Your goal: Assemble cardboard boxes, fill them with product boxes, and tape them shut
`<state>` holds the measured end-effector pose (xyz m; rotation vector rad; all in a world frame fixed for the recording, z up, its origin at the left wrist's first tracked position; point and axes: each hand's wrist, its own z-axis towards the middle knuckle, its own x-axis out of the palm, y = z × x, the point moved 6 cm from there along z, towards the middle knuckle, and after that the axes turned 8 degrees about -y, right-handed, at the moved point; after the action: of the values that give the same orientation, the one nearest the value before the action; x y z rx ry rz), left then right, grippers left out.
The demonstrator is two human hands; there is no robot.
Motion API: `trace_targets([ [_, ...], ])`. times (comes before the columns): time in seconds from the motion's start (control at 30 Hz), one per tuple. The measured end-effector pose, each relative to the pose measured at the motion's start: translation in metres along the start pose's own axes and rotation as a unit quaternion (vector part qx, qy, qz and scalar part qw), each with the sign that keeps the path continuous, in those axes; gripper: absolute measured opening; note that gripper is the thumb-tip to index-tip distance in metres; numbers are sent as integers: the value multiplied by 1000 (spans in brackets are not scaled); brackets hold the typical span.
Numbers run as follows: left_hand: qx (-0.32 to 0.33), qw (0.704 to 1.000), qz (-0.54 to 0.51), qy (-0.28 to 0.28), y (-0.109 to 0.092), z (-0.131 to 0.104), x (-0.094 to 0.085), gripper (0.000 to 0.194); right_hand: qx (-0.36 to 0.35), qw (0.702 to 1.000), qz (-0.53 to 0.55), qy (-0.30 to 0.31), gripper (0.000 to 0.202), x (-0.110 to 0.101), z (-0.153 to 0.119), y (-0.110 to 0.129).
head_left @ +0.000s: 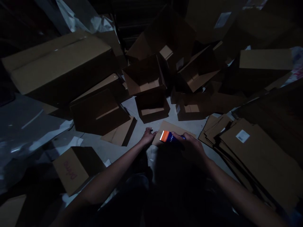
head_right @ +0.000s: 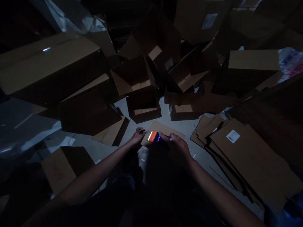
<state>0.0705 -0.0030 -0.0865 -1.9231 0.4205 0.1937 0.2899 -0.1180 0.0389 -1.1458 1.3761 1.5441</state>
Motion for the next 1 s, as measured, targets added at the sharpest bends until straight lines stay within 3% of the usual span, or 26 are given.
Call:
trace_targets([
  [0.17, 55, 997, 0, 47, -26, -15, 15, 62, 7, 1000, -2, 9, 90, -5, 3, 7],
  [0.27, 88, 994, 33, 60, -37, -26, 23, 62, -6, 999, 50, 19, 86, -15, -10, -4],
  [0.5, 116, 987, 100, 56, -41, -26, 23, 65, -21, 1000, 0, 2, 73, -28, -115, -107],
  [0.6, 118, 984, 120, 54, -38, -24, 25, 67, -6, 1000, -6, -6, 70, -21, -146, -132],
  [0.8, 114, 976, 176, 54, -41, -24, 22, 70, -7, 1000, 7, 4, 68, -7, -142, -126],
  [0.87, 128, 966, 227, 12, -48, -28, 22, 69, -4, 1000, 19, -8, 63, -8, -135, -120],
  [0.93, 213, 931, 298, -5, -61, -41, 36, 68, -1, 999, 31, -19, 60, -9, -133, -117],
  [1.0, 329, 879, 341, 48, -70, -64, 67, 68, 0, 999, 44, -30, 59, -7, -136, -120],
])
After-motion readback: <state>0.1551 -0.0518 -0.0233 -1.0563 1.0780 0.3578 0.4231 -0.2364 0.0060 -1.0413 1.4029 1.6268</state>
